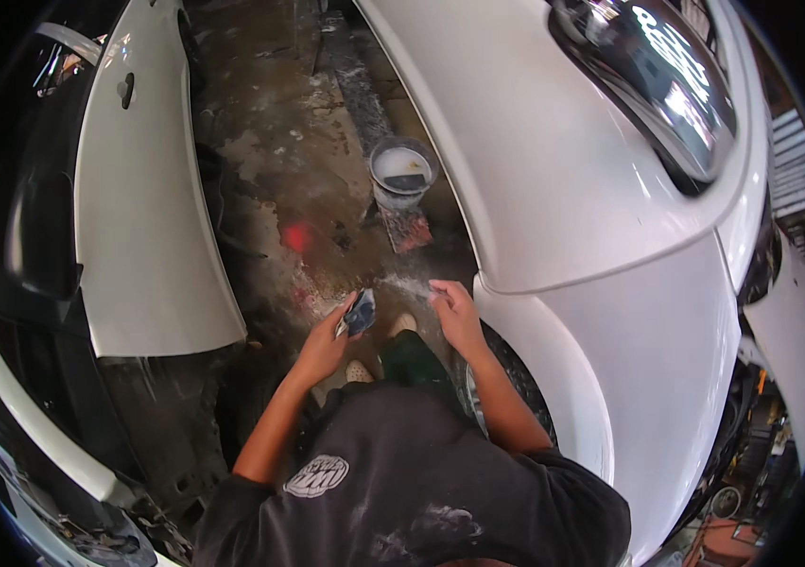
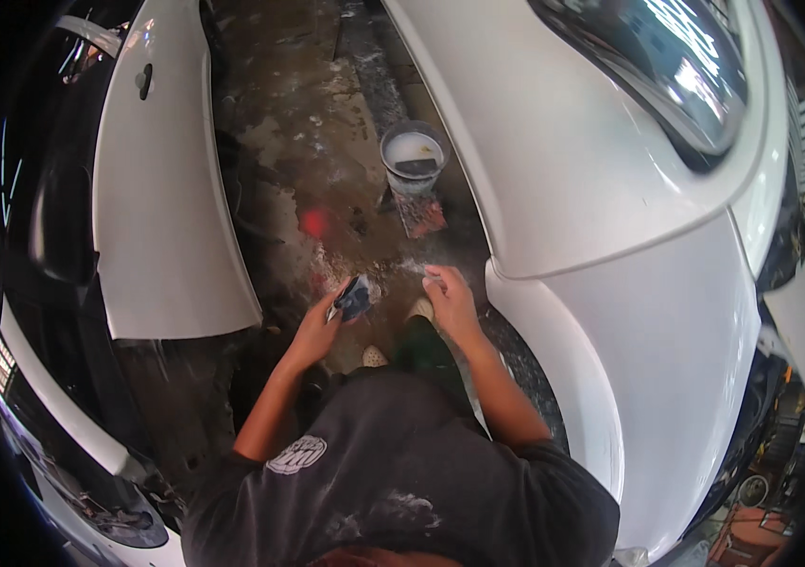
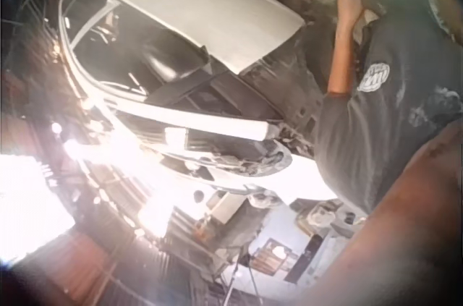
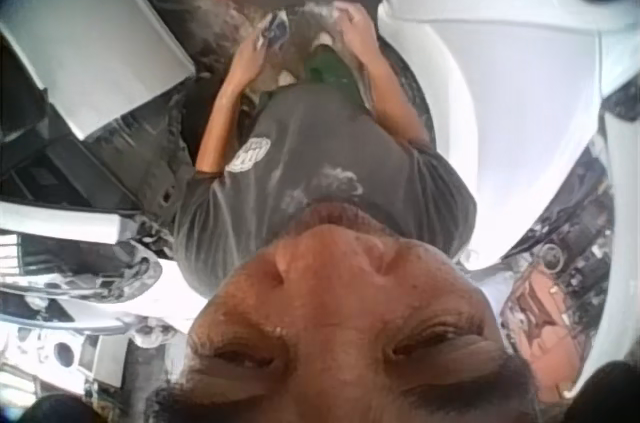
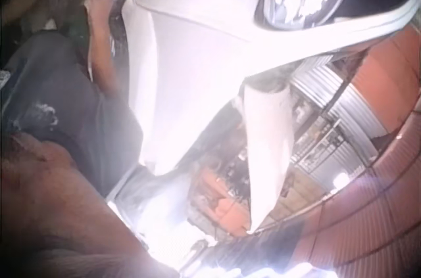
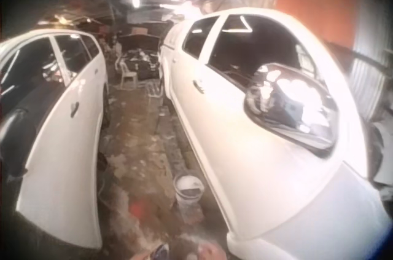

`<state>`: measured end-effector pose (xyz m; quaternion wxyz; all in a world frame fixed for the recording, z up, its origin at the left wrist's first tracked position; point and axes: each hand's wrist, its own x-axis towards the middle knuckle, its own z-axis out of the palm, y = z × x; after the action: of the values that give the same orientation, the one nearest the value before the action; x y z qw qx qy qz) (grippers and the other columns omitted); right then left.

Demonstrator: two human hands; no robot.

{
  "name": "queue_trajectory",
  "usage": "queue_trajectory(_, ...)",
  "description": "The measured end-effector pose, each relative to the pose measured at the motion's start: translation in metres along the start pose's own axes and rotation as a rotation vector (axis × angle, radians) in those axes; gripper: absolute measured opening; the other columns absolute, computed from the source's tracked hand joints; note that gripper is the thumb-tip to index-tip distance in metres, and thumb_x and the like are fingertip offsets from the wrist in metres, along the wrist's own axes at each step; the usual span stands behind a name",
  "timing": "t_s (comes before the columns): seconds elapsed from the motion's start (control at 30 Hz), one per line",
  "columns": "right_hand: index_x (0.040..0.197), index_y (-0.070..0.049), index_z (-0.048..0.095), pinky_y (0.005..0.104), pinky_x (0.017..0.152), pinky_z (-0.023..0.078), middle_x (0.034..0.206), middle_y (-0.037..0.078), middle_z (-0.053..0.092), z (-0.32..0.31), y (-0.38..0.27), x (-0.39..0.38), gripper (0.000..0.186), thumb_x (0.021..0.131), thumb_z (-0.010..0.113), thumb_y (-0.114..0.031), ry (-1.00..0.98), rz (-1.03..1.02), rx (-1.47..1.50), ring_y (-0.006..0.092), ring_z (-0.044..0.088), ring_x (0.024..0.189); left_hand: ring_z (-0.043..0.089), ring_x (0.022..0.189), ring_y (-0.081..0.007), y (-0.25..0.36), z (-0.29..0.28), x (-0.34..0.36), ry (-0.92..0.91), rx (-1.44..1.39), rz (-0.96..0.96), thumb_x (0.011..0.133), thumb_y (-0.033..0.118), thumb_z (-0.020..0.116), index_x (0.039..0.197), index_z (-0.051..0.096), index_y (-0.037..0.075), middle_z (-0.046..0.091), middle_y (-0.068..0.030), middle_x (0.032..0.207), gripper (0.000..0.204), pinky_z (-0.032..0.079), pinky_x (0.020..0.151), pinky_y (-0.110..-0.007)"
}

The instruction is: The person sands the surface of a white car fender by hand using a piece of sandpaper, periodically dipping the sandpaper into a bucket of water.

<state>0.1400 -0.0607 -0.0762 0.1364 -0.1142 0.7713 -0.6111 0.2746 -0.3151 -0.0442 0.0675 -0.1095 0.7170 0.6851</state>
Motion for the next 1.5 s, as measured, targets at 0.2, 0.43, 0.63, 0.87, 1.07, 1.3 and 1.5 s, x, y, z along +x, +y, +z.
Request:
queue_trajectory(0.2,0.124,0.003,0.064,0.0347,0.088,0.054,0.117,0.02,0.064,0.041,0.045,0.218,0.035,0.094,0.065,-0.014,-0.197,-0.127,-0.337,0.0301,0.068,0.101,0.05,0.137,-0.0267,-0.04,-0.057,0.025,0.254,0.012,-0.107,0.091,-0.017,0.043,0.154,0.042,0.005,0.046,-0.0188,0.154,0.066,0.048,0.109,-0.038)
queue_trajectory(0.43,0.138,0.0,0.056,0.0465,0.112,0.041,0.139,0.027,0.055,0.111,0.208,0.481,0.051,0.092,0.061,-0.022,-0.324,0.128,-0.751,0.0439,0.052,0.131,0.048,0.142,-0.0332,-0.112,-0.12,0.075,0.515,0.066,-0.374,0.094,-0.009,0.056,0.152,0.045,0.003,0.053,-0.0214,0.149,0.06,0.035,0.117,-0.038)
queue_trajectory(0.63,0.125,-0.002,0.067,0.0478,0.101,0.051,0.122,0.026,0.067,0.169,0.328,0.56,0.041,0.086,0.066,-0.015,-0.349,0.437,-1.009,0.0447,0.064,0.113,0.048,0.142,-0.0306,-0.132,-0.159,0.159,0.546,0.13,-0.548,0.101,0.003,0.055,0.152,0.045,0.002,0.051,-0.0214,0.15,0.052,0.035,0.117,-0.037)
queue_trajectory(0.87,0.11,-0.003,0.072,0.0469,0.09,0.054,0.11,0.024,0.071,0.157,0.376,0.563,0.027,0.095,0.059,-0.021,-0.376,0.514,-0.742,0.0432,0.068,0.104,0.048,0.141,-0.0333,-0.087,-0.185,0.403,0.14,0.067,-0.377,0.107,0.017,0.05,0.147,0.051,0.002,0.053,-0.0184,0.149,0.043,0.037,0.116,-0.038)
queue_trajectory(1.07,0.121,0.001,0.065,0.0492,0.092,0.051,0.109,0.027,0.07,0.099,0.247,0.553,0.029,0.097,0.055,-0.014,0.068,0.373,-0.262,0.0435,0.067,0.103,0.048,0.138,-0.0403,-0.122,-0.125,0.577,-0.214,0.472,0.27,0.093,0.004,0.057,0.138,0.058,0.002,0.054,-0.022,0.146,0.045,0.037,0.117,-0.041)
queue_trajectory(1.3,0.125,-0.002,0.064,0.0387,0.085,0.055,0.119,0.021,0.067,0.065,0.169,0.445,0.032,0.094,0.059,-0.004,0.361,0.263,-0.559,0.0304,0.068,0.101,0.045,0.143,-0.0322,-0.274,-0.016,0.686,-0.595,1.295,-0.006,0.09,0.018,0.062,0.133,0.063,0.002,0.054,-0.018,0.146,0.046,0.045,0.109,-0.05)
queue_trajectory(1.5,0.13,0.0,0.059,0.0352,0.09,0.054,0.127,0.017,0.061,0.129,0.135,0.399,0.035,0.095,0.062,-0.003,0.592,0.492,-0.34,0.0252,0.067,0.102,0.061,0.125,-0.0315,-0.327,-0.005,0.696,-1.24,1.449,0.119,0.095,0.021,0.059,0.121,0.075,0.014,0.067,-0.0065,0.133,0.031,0.051,0.1,-0.048)
